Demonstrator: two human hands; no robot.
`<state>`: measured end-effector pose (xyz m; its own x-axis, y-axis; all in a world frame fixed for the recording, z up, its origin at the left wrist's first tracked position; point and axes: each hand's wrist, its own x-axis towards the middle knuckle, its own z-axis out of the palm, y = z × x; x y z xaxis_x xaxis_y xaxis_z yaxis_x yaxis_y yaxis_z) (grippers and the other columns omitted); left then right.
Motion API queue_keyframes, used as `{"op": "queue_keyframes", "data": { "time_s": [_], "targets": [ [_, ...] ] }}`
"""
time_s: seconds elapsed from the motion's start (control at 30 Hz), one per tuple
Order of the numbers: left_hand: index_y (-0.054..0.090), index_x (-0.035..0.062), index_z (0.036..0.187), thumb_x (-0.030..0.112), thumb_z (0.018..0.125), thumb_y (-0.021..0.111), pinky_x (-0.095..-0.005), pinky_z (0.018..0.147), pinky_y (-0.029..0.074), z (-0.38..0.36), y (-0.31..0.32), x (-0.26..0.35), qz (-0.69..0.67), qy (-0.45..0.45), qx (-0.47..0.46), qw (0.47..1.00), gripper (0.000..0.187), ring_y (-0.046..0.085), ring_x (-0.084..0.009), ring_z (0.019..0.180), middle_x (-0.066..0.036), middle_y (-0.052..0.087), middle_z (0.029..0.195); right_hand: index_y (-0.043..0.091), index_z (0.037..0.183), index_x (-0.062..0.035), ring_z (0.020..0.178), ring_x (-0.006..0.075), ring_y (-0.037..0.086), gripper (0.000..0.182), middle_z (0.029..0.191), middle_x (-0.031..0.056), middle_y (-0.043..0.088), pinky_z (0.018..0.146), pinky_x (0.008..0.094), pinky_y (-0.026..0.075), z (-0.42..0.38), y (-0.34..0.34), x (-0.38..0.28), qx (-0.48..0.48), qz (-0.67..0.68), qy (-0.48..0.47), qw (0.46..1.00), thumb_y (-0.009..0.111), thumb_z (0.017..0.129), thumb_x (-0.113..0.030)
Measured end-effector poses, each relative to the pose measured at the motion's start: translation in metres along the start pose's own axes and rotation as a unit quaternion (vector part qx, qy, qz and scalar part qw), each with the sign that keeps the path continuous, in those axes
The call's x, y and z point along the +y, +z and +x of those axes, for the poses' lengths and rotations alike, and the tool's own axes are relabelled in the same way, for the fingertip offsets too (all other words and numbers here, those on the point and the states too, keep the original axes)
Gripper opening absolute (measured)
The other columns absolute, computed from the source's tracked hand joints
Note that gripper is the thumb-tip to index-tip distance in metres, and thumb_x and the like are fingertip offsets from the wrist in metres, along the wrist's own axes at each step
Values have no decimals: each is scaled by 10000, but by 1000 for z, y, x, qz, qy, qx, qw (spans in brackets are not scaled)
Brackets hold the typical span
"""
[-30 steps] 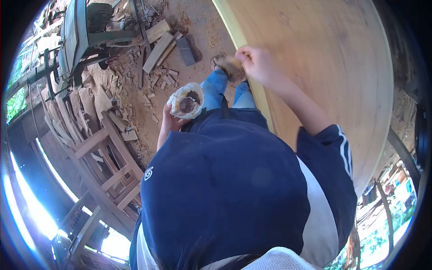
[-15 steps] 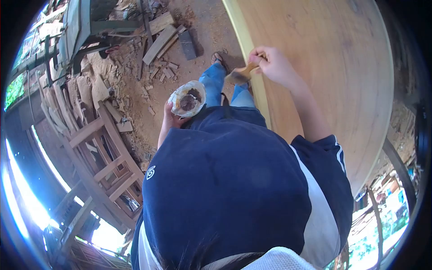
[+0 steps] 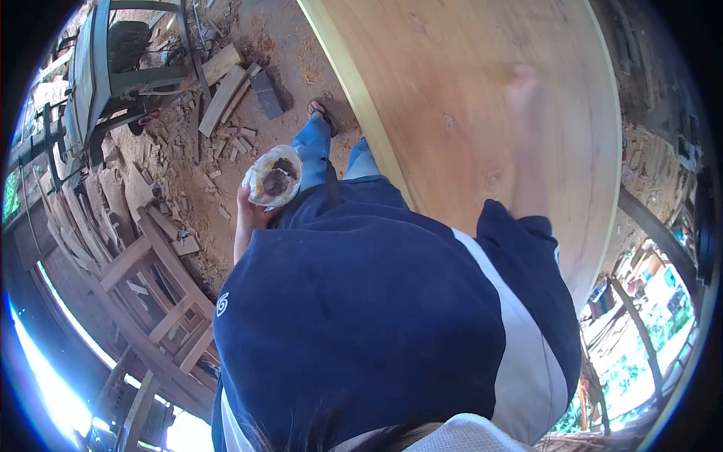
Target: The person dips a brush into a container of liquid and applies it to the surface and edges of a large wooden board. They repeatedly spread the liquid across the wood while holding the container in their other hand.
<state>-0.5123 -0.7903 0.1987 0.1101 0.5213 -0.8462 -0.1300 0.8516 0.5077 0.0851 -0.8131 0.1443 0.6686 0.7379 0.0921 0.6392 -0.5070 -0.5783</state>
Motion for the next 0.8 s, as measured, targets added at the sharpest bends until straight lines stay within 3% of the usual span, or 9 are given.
{"op": "queue_keyframes", "data": {
  "time_s": [0.13, 0.2, 0.3, 0.37, 0.43, 0.53, 0.63, 0.7, 0.8],
  "targets": [
    [328, 218, 1409, 607, 749, 601, -489, 877, 502, 5, 1, -4, 5, 7, -5, 1000, 814, 527, -269, 1184, -81, 481, 1351, 630, 896, -28, 669, 333, 619, 132, 747, 153, 639, 604, 435, 484, -140, 29, -161, -197, -1, -191, 962, 523, 850, -90],
    [328, 216, 1406, 607, 746, 605, -486, 867, 505, -3, -1, -5, 5, 7, -25, 1000, 815, 528, -269, 1182, -77, 483, 1347, 657, 912, -32, 697, 282, 658, 132, 813, 141, 679, 622, 391, 508, -181, 39, -209, -200, 204, -94, 954, 574, 876, -129],
    [329, 214, 1404, 603, 743, 611, -497, 915, 457, -7, 2, -5, 9, 12, 12, 1000, 817, 504, -274, 1208, -69, 480, 1352, 668, 958, -20, 791, 232, 677, 187, 896, 151, 696, 695, 343, 523, -163, 35, -196, -240, 269, 29, 932, 611, 905, -190],
    [329, 214, 1405, 606, 745, 610, -504, 932, 442, -6, -1, -6, 4, 9, 6, 1000, 818, 496, -276, 1218, -69, 473, 1359, 668, 977, -12, 833, 189, 664, 234, 901, 130, 701, 741, 315, 515, -128, 16, -159, -80, 201, -20, 976, 598, 932, -231],
    [329, 213, 1406, 609, 746, 608, -511, 949, 428, -9, -5, -3, -3, 4, -8, 1000, 819, 487, -278, 1228, -69, 467, 1367, 652, 954, -6, 836, 263, 669, 133, 870, 153, 686, 747, 334, 513, -87, -6, -98, 55, 166, 3, 985, 594, 894, -109],
    [328, 210, 1407, 606, 754, 603, -507, 945, 435, 6, -12, -10, -8, -12, 9, 1000, 812, 488, -279, 1229, -67, 462, 1373, 654, 958, 4, 814, 289, 670, 132, 875, 167, 687, 732, 355, 520, -33, -46, -19, 149, -23, -23, 988, 597, 861, -65],
    [323, 216, 1411, 609, 760, 595, -534, 955, 417, 6, -5, -13, -11, -1, -32, 999, 807, 468, -287, 1249, -67, 449, 1383, 654, 962, -2, 804, 298, 669, 145, 872, 178, 683, 722, 376, 519, -37, -56, 4, 98, -138, 43, 985, 589, 842, -52],
    [319, 224, 1412, 616, 761, 589, -566, 964, 393, 5, -4, -15, 3, 0, -21, 1000, 807, 446, -290, 1268, -70, 429, 1398, 657, 965, -29, 781, 308, 666, 151, 863, 177, 676, 682, 390, 519, -76, -23, -5, 58, -75, -32, 995, 575, 846, -72],
    [316, 232, 1414, 616, 761, 590, -593, 972, 370, 4, -2, -14, 1, -3, -8, 1000, 806, 430, -293, 1280, -73, 415, 1408, 653, 930, -43, 762, 354, 653, 112, 824, 203, 660, 655, 390, 514, -157, 6, -132, -116, 10, -100, 988, 580, 872, -104]
  ]
}}
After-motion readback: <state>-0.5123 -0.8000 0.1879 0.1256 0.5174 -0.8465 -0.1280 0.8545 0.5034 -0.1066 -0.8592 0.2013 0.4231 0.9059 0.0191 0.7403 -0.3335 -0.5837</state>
